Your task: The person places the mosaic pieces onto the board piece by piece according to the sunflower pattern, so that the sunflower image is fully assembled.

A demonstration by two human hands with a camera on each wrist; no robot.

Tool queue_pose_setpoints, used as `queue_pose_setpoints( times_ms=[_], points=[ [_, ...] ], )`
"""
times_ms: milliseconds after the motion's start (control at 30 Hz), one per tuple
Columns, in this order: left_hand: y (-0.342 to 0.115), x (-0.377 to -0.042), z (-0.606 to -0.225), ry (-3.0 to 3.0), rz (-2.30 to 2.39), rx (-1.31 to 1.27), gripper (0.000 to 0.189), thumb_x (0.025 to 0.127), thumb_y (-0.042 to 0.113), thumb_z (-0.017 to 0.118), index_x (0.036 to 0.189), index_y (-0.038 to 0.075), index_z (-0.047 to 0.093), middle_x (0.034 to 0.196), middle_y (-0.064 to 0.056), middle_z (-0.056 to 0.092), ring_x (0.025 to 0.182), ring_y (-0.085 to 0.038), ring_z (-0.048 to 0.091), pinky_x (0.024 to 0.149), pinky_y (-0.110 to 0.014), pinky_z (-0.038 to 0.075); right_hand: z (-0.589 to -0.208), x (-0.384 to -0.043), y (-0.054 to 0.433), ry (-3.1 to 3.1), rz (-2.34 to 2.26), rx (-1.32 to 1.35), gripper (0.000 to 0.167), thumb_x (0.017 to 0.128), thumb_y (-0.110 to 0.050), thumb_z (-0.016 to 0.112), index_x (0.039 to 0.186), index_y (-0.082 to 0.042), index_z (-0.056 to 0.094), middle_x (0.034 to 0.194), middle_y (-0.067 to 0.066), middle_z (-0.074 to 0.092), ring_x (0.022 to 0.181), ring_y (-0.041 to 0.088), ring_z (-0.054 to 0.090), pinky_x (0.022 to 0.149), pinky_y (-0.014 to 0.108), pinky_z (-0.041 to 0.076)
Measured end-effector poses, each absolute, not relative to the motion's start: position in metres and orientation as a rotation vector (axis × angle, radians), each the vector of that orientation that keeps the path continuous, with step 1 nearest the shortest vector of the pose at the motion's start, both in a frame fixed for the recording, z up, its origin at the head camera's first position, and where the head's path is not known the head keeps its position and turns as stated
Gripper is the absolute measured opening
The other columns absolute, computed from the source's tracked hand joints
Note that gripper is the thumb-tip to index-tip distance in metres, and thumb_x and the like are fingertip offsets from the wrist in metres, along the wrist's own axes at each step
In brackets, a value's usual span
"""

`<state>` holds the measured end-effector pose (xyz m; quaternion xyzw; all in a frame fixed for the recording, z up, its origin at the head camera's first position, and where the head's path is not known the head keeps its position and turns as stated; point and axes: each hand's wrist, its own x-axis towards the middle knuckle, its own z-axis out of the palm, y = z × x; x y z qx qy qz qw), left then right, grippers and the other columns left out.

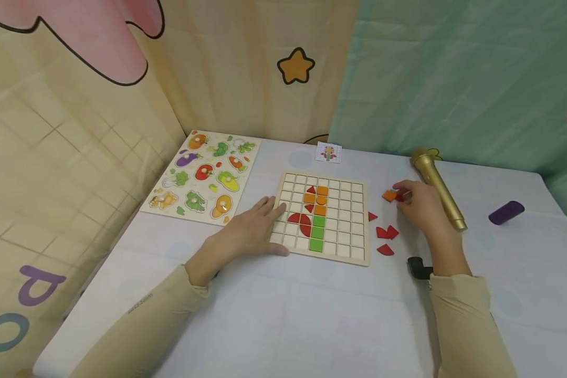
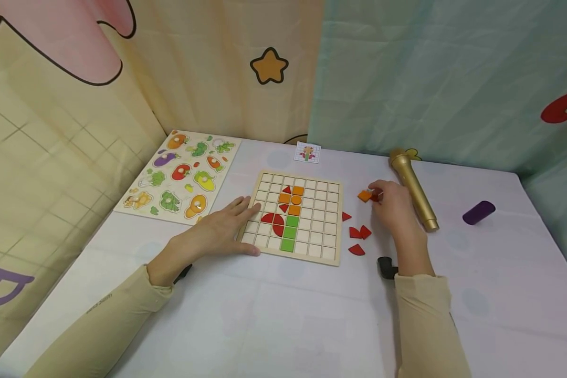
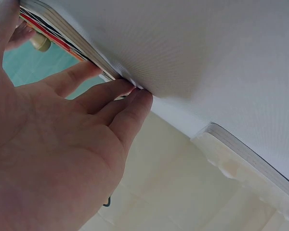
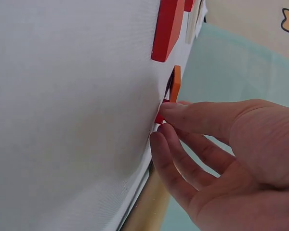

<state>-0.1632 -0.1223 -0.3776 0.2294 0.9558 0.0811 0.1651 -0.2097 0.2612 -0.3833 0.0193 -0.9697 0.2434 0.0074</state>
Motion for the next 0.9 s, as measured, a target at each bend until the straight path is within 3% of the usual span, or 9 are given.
queue_pose_setpoints(
  times_ms=[300, 533, 733, 900],
  points=[
    [-0.122, -0.164, -0.378, 2.724, 0.235, 0.651, 0.114, 0.084, 0.070, 0.077, 0.169, 0.014, 0.025, 0.176, -0.018, 0.015, 0.164, -0.037, 0.014, 0.125, -0.054, 0.034, -0.386, -0.207, 0.265, -3.014, 0.811, -0.022, 0.023, 0.097, -0.001, 0.070, 0.118, 0.008, 0.068, 0.115, 0.030, 0.069, 0.105, 0.045, 0.061, 0.095, 0.061, 0.054],
    [-0.122, -0.163, -0.377, 2.729, 0.235, 0.655, 0.113, 0.084, 0.069, 0.077, 0.169, 0.014, 0.026, 0.176, -0.019, 0.016, 0.164, -0.037, 0.014, 0.125, -0.055, 0.034, -0.374, -0.207, 0.269, -3.050, 0.735, -0.035, 0.022, 0.093, -0.005, 0.074, 0.110, 0.007, 0.070, 0.106, 0.029, 0.070, 0.096, 0.042, 0.061, 0.087, 0.057, 0.055],
    [-0.122, -0.163, -0.376, 2.721, 0.241, 0.643, 0.113, 0.085, 0.069, 0.077, 0.169, 0.014, 0.026, 0.176, -0.018, 0.015, 0.164, -0.037, 0.013, 0.125, -0.055, 0.035, -0.363, -0.207, 0.246, -3.018, 0.792, 0.063, 0.021, 0.092, -0.008, 0.076, 0.109, 0.005, 0.072, 0.104, 0.026, 0.072, 0.094, 0.038, 0.064, 0.080, 0.050, 0.058],
    [-0.122, -0.163, -0.377, 2.716, 0.245, 0.633, 0.113, 0.085, 0.069, 0.077, 0.169, 0.015, 0.025, 0.176, -0.018, 0.015, 0.164, -0.036, 0.013, 0.125, -0.055, 0.035, -0.361, -0.213, 0.216, -3.029, 0.857, 0.211, 0.017, 0.093, -0.006, 0.073, 0.108, 0.002, 0.073, 0.104, 0.022, 0.073, 0.096, 0.035, 0.066, 0.082, 0.048, 0.058]
  ],
)
